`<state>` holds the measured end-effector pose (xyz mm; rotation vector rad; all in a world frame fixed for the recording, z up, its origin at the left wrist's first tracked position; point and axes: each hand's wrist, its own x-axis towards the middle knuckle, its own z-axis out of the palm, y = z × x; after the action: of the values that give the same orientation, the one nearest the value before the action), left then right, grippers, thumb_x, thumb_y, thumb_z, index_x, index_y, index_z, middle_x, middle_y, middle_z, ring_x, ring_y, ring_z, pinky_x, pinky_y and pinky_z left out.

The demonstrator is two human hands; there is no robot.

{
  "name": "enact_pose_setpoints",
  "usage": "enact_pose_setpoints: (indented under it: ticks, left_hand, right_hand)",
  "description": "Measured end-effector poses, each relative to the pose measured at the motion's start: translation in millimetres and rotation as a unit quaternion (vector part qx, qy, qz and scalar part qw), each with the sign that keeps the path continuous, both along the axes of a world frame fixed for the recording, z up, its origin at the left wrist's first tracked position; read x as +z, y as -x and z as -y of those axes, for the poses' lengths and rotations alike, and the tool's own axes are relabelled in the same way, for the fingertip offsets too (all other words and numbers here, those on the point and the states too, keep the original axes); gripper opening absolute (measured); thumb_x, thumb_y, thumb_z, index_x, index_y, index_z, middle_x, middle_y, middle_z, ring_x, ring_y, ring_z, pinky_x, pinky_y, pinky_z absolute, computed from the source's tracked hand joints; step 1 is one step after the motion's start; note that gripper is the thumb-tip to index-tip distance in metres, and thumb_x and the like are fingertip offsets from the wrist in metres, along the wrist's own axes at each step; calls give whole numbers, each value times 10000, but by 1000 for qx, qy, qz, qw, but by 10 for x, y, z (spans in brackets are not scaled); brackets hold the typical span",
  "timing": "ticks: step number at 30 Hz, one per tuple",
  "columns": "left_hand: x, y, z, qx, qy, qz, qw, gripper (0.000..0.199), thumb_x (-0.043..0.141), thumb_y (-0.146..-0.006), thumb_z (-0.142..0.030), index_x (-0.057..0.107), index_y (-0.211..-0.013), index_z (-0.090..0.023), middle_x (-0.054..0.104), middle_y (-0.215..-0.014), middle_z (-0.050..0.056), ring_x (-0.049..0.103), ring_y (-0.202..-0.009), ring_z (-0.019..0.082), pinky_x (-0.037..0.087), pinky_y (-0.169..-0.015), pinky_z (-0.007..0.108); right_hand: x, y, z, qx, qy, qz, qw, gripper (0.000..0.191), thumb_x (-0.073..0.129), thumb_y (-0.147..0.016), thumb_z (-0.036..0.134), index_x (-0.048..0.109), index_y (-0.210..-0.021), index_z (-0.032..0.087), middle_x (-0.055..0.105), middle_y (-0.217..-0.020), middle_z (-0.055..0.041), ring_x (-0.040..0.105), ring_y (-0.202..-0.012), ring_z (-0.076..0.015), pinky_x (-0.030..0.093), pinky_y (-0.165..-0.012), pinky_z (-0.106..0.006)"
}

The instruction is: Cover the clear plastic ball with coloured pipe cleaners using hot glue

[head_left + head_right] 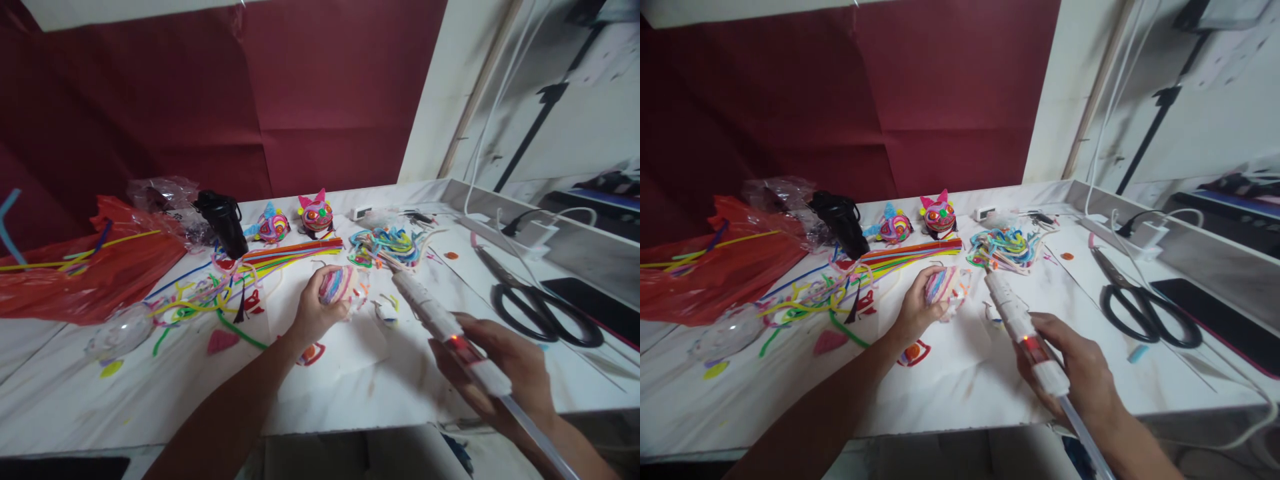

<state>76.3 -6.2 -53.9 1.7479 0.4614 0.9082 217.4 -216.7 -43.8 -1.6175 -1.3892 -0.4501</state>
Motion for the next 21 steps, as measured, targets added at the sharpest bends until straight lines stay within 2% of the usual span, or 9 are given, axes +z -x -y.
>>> enact_pose_setpoints:
  ticks: [2,3,5,8,11,15,18,21]
  left_hand:
    - [-18,-7,-31,4,14,6,1000,555,643,-609,-241,559,-1156,-198,609,-1112,62,586,-961,231,475,-881,343]
    - [-19,-10,-43,5,22,12,1000,544,643,-613,-248,560,-1148,-197,609,-1104,60,583,-960,229,473,-876,338]
    - [-4,-11,-56,2,38,25,999,530,636,-618,-259,556,-1138,-194,607,-1092,57,578,-959,224,468,-872,330]
    - [41,-3,-53,-2,56,36,998,521,625,-618,-262,550,-1129,-190,604,-1067,52,573,-933,213,460,-865,323]
    - [65,2,-48,3,57,39,998,514,626,-612,-261,554,-1116,-189,600,-1052,50,567,-935,214,452,-872,325]
    - [21,-4,-64,3,50,32,998,529,627,-618,-256,547,-1136,-186,598,-1071,54,569,-931,214,457,-863,324]
    - [-21,-8,-72,8,25,22,999,527,642,-631,-252,556,-1148,-194,606,-1097,54,578,-971,225,459,-882,322]
    - [-24,-3,-59,14,4,17,1000,526,650,-640,-251,557,-1155,-195,612,-1113,56,584,-1009,234,459,-910,324]
  right_hand:
    - [-37,-168,37,-43,55,82,994,301,614,-795,212,548,-1083,268,736,-927,-77,712,-647,-223,552,-544,-281]
    - [-53,-238,47,-50,90,118,988,326,580,-804,182,524,-1116,257,731,-958,-94,719,-713,-236,558,-581,-293]
    - [-69,-332,39,-45,140,182,972,430,494,-774,77,482,-1176,232,717,-993,-115,713,-829,-251,557,-633,-307]
    - [-80,-375,-45,-50,188,247,949,538,448,-701,24,467,-1212,193,700,-951,-122,682,-850,-274,538,-599,-331]
    - [-126,-396,-149,-92,251,241,933,466,475,-751,84,487,-1209,168,696,-966,-140,657,-866,-303,516,-555,-348]
    - [-254,-512,-219,-124,328,178,920,470,534,-772,148,491,-1240,170,699,-1001,-144,647,-910,-306,526,-605,-357]
    - [-384,-651,-223,-126,344,140,920,523,578,-777,203,479,-1289,167,697,-1049,-159,646,-944,-317,540,-661,-381]
    - [-477,-763,-191,-99,326,124,932,513,600,-791,274,508,-1282,155,700,-1063,-168,642,-950,-331,545,-735,-427]
